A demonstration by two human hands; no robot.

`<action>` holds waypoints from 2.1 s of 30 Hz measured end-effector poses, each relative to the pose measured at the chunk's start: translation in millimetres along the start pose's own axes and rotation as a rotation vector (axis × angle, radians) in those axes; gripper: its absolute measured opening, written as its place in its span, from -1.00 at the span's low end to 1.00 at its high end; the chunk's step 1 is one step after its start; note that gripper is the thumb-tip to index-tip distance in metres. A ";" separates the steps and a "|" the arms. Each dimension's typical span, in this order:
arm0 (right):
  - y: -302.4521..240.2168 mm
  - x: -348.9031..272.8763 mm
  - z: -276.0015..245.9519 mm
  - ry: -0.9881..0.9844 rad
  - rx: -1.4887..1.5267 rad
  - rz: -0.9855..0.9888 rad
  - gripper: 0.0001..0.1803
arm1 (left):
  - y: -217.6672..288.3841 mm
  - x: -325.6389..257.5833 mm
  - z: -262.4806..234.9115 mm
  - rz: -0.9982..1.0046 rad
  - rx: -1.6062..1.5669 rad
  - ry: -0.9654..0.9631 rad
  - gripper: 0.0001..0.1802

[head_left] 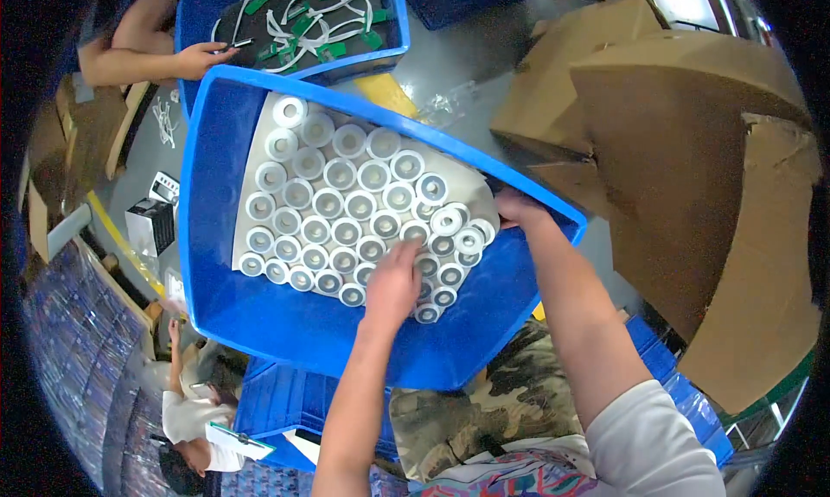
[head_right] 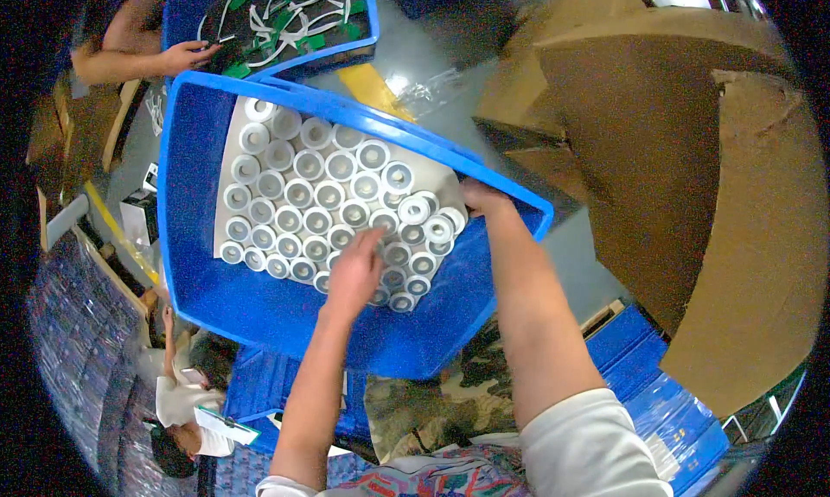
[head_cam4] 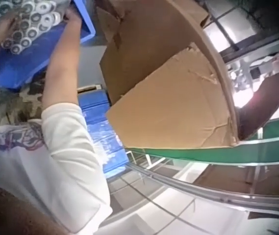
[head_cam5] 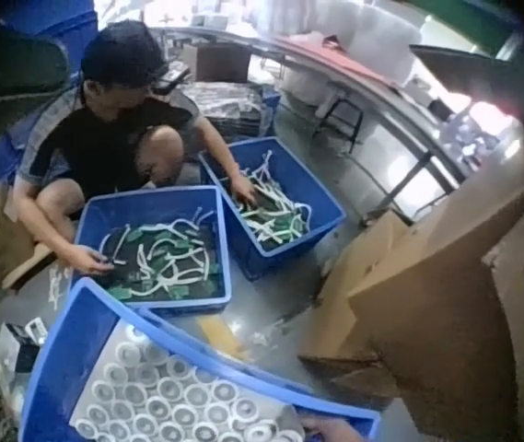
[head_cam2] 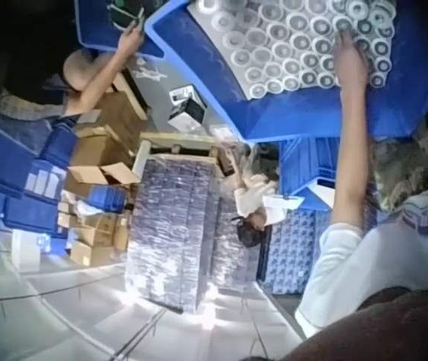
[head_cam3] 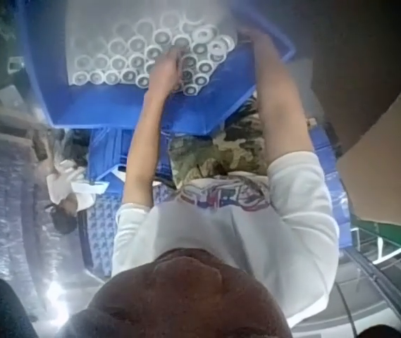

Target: Placing and arranging small circular components into an organized tray within a blue bin.

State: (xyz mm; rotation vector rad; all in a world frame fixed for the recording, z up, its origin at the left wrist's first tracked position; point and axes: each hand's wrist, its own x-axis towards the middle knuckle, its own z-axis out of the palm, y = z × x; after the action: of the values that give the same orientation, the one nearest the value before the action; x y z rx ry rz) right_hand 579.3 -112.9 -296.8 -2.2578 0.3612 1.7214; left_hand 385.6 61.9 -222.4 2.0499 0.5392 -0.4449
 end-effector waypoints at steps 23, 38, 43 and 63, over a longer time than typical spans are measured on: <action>3.9 -6.1 1.6 0.206 0.289 -0.399 -0.52 | 66.0 87.8 54.5 0.259 0.227 -0.122 -0.52; 28.7 -80.1 69.0 0.605 0.440 -0.210 -0.40 | 50.0 119.1 60.1 0.556 0.703 -0.238 -0.64; 38.9 -89.2 85.5 0.720 0.501 -0.337 -0.39 | 49.2 112.9 57.5 0.545 0.718 -0.247 -0.64; 63.4 -143.3 -31.9 0.899 -0.068 -1.003 -0.63 | 85.9 123.8 69.6 0.384 0.888 -0.455 -0.70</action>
State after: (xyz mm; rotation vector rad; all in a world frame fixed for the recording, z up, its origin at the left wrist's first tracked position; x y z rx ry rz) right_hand 547.8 -179.4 -154.8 -2.4326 -0.5965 0.2103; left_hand 528.6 -13.6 -259.4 2.6680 -0.4132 -1.0014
